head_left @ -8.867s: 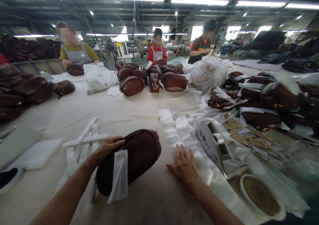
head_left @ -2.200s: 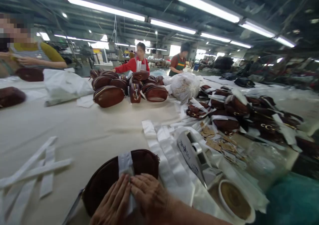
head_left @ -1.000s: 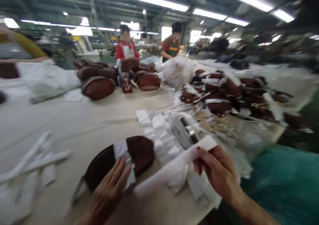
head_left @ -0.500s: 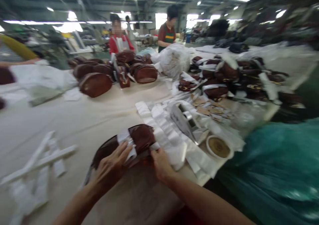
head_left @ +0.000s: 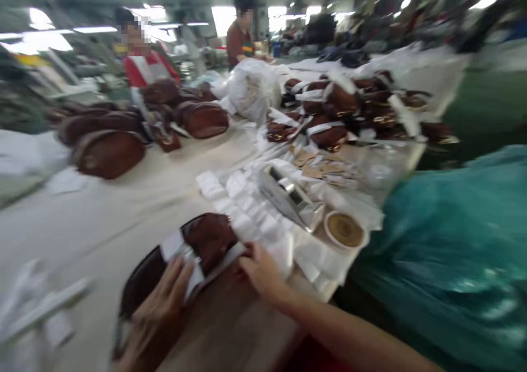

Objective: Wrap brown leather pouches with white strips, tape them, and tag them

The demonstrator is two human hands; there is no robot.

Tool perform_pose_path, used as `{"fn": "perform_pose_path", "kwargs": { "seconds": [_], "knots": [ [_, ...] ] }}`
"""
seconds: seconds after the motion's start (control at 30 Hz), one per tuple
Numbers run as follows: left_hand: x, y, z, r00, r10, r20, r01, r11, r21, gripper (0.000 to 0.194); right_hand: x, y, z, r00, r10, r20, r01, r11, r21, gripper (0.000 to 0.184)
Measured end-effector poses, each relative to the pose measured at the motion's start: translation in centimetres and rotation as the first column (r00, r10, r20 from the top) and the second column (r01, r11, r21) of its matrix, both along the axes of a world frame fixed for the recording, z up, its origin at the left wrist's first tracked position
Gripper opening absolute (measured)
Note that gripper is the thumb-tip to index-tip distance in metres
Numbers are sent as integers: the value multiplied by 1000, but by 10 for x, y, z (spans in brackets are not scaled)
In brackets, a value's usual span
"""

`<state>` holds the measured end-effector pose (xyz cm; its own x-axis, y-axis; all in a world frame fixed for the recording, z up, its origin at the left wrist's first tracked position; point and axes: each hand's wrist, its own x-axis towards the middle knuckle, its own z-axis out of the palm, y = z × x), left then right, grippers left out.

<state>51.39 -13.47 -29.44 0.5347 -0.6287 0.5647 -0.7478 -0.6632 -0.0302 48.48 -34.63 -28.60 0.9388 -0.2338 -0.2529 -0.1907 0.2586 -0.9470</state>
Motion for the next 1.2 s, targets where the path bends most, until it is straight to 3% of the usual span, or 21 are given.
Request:
{"fn": "perform_pose_path", "kwargs": {
  "seconds": [0.07, 0.1, 0.2, 0.3, 0.33, 0.4, 0.5, 0.57, 0.87, 1.2],
  "knots": [
    [-6, 6, 9, 992, 109, 62, -117, 985, 129, 49, 6, -18, -11, 999, 9, 52, -6, 998, -66, 32],
    [-8, 7, 10, 987, 138, 83, -150, 977, 154, 50, 11, -24, -15, 983, 38, 181, 17, 956, -293, 32],
    [-8, 3, 11, 985, 155, 82, -167, 970, 176, 47, 26, -33, -14, 818, 349, 457, 78, 719, -690, 35],
    [-8, 0, 12, 989, 134, 69, -144, 974, 172, 42, 39, -34, -1, 624, 624, 470, 75, 551, -831, 46],
    [-8, 0, 12, 990, 128, 66, -138, 976, 167, 41, 44, -34, 2, 602, 668, 437, 59, 509, -859, 48],
    [-9, 0, 11, 990, 130, 61, -137, 979, 149, 40, 53, -33, 3, 662, 672, 333, -16, 456, -890, 46],
    [-9, 2, 10, 989, 141, 44, -145, 981, 129, 40, 62, -30, -4, 804, 570, 167, -142, 458, -878, 36],
    [-9, 3, 9, 989, 142, 32, -144, 982, 124, 42, 65, -29, -10, 833, 543, 107, -190, 463, -866, 31],
    [-10, 5, 3, 992, 122, 41, -126, 986, 113, 43, 82, -23, -17, 793, 609, -10, -340, 429, -837, 10],
    [-11, 4, 1, 988, 155, 28, -157, 985, 74, 40, 69, -31, -23, 799, 597, 74, -270, 465, -843, 15]
  ]
}}
